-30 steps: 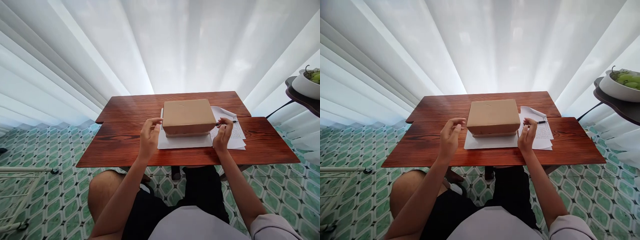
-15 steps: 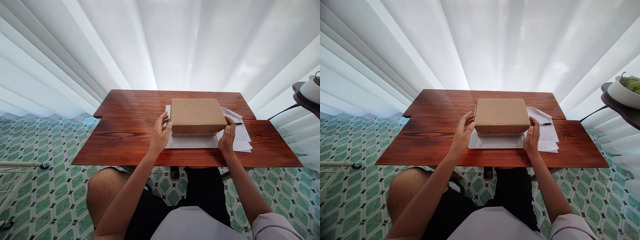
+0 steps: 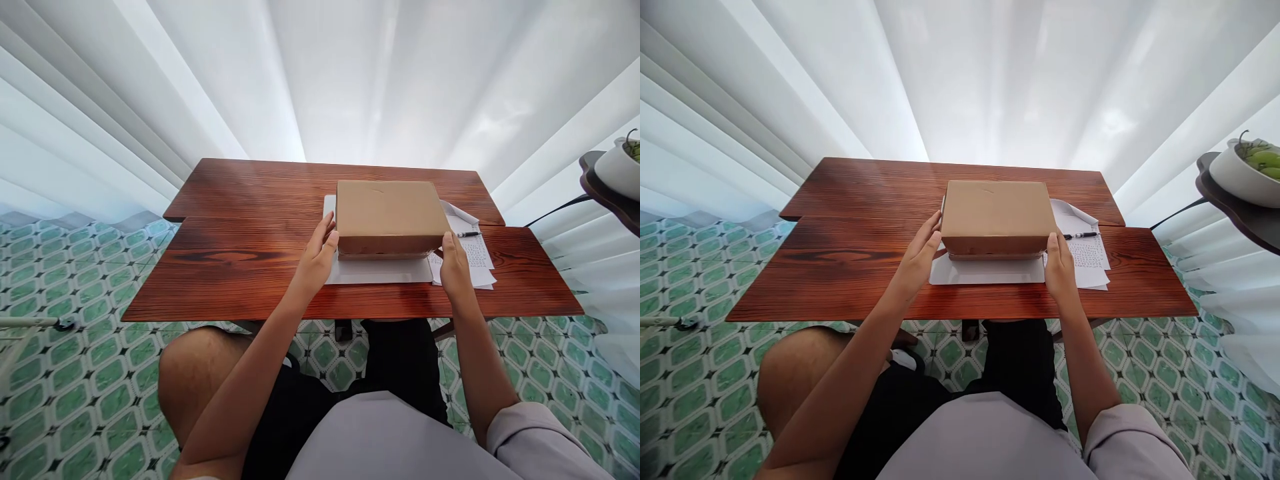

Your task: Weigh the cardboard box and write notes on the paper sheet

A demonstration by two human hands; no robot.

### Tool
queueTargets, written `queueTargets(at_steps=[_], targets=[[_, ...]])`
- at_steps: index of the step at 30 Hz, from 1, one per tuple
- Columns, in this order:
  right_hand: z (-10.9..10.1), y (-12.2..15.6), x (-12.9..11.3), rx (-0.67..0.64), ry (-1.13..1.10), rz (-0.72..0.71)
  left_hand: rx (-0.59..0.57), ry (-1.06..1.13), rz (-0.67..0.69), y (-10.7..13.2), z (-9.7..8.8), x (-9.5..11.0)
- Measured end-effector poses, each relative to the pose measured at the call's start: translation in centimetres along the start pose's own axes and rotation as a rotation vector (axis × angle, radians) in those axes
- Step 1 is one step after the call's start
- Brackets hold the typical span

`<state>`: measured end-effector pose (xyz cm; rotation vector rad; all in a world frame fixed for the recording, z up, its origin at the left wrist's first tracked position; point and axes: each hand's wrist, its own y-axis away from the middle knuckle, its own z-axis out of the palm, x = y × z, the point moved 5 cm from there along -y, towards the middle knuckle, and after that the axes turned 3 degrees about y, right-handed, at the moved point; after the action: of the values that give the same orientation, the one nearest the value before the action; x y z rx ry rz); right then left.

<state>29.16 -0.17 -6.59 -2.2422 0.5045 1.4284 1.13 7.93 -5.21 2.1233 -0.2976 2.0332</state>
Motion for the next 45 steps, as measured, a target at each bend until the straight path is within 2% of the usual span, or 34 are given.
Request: queueTargets(at_steps=[6,12,19,22,28,33,40,45], targets=[[0.1,0.0,0.2,0.050,0.028,0.063,-0.036,-0.059,0.042,0.1,0.4,0.1],[0.3,-0.1,0.3,0.021,-0.051,0.058,0.006,-0.195,0.090,0.1,0.3,0.5],[0.2,-0.2,0.1,-0.013,-0.027,0.038,-0.017,-0.127,-0.033,0.1,-0.1,0.5],[0.2,-0.3,-0.4,-0.002,-0.036,-0.008,-0.030,-0.100,-0.018,0.1,-0.1,0.9],[0.1,-0.3,-1.1,0.051,0.020,0.009,-0.013,-0.113,0.031,-0.1,0.0,1.1],[0.0,-0.5,-1.2,0.081,0.002,-0.049,-0.009,-0.070,-0.014,-0.1,0.1,0.6],[-0.4,-0.4,-1.3,0.102,0.006,-0.037,-0.005,-0.153,0.074,0.0,0.1,0.8],[-0.6,-0.3,-1.6,0.117,-0.027,-0.036,-0.037,-0.159,0.077,0.2,0.3,1.3]])
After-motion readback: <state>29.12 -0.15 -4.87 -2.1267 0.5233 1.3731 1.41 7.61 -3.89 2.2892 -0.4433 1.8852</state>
